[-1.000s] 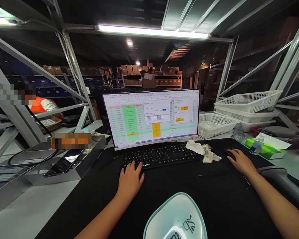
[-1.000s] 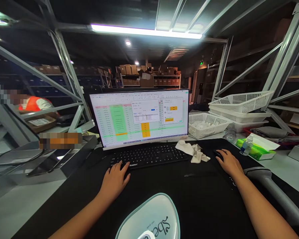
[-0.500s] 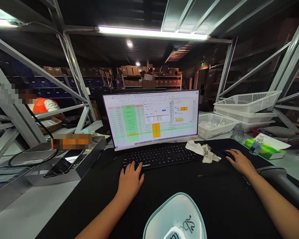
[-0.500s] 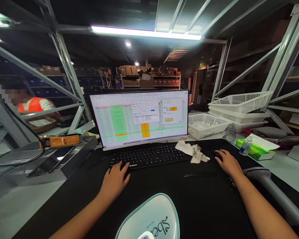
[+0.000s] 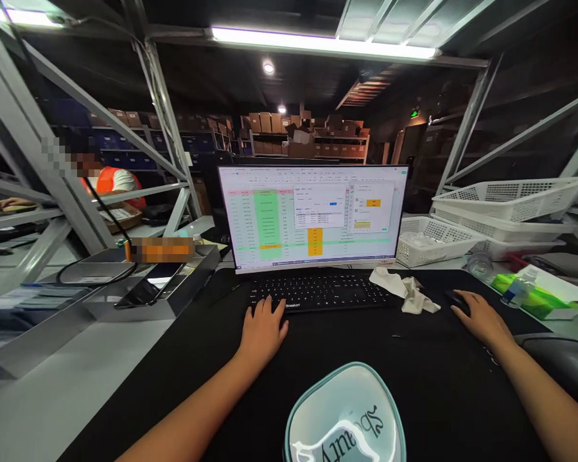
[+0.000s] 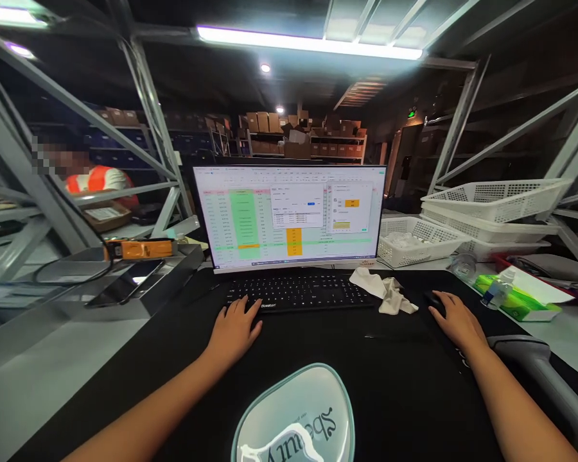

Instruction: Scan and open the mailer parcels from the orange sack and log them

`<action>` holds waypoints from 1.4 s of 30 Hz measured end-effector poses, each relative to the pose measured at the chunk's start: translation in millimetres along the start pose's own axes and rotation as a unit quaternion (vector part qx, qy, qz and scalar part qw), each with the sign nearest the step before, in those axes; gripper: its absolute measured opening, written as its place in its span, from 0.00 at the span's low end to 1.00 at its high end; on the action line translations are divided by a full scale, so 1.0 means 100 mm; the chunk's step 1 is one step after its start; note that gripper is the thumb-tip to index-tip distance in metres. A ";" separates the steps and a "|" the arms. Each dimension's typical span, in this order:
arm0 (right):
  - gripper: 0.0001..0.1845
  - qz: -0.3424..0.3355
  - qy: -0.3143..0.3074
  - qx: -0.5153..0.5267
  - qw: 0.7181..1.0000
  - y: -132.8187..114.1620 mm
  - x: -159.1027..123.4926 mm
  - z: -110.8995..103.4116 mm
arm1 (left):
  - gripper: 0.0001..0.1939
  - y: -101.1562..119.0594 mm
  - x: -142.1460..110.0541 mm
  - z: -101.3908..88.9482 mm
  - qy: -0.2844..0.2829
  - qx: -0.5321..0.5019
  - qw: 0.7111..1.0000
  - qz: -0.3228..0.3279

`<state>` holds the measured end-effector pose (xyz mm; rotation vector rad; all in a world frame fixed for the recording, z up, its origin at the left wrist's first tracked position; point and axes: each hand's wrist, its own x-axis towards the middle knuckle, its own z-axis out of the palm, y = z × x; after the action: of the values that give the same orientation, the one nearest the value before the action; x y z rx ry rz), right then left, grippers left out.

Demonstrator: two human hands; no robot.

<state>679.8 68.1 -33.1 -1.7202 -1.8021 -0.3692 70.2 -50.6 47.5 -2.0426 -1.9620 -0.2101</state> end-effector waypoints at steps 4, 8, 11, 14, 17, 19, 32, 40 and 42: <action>0.34 -0.009 -0.002 0.021 1.000 0.00 0.01 -0.03 | 0.27 0.00 -0.02 0.00 0.007 -0.011 1.000 -0.001; 0.33 -0.009 0.005 0.038 0.999 0.02 0.07 -0.01 | 0.27 -0.01 -0.03 0.01 0.011 -0.025 1.000 -0.003; 0.34 0.000 0.003 0.037 0.999 0.00 0.09 -0.01 | 0.27 -0.01 -0.03 0.03 0.016 -0.028 0.999 -0.002; 0.36 0.014 0.000 0.031 0.999 -0.05 0.07 -0.03 | 0.27 -0.01 -0.03 0.02 0.018 -0.028 0.999 -0.001; 0.36 0.024 -0.002 0.030 0.999 -0.10 0.05 -0.09 | 0.27 0.00 -0.03 -0.02 0.009 -0.026 1.000 0.000; 0.36 0.029 0.002 0.028 0.999 -0.18 0.04 -0.18 | 0.27 0.01 -0.03 -0.06 -0.003 -0.021 1.000 0.000; 0.21 -0.177 -0.075 0.120 0.974 -2.82 0.21 0.03 | 0.27 -0.01 -0.03 -0.02 0.011 -0.013 1.000 0.001; 0.21 -0.227 -0.124 0.132 0.957 -3.60 0.47 0.26 | 0.28 -0.01 -0.06 -0.03 0.001 -0.029 1.000 0.003; 0.21 -0.230 -0.126 0.122 0.957 -3.61 0.45 0.23 | 0.28 -0.01 -0.05 -0.02 0.003 -0.032 0.999 0.003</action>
<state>325.5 76.1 51.5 -1.2117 -2.3268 -0.1070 69.1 -56.5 48.2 -2.0839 -1.9702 -0.2798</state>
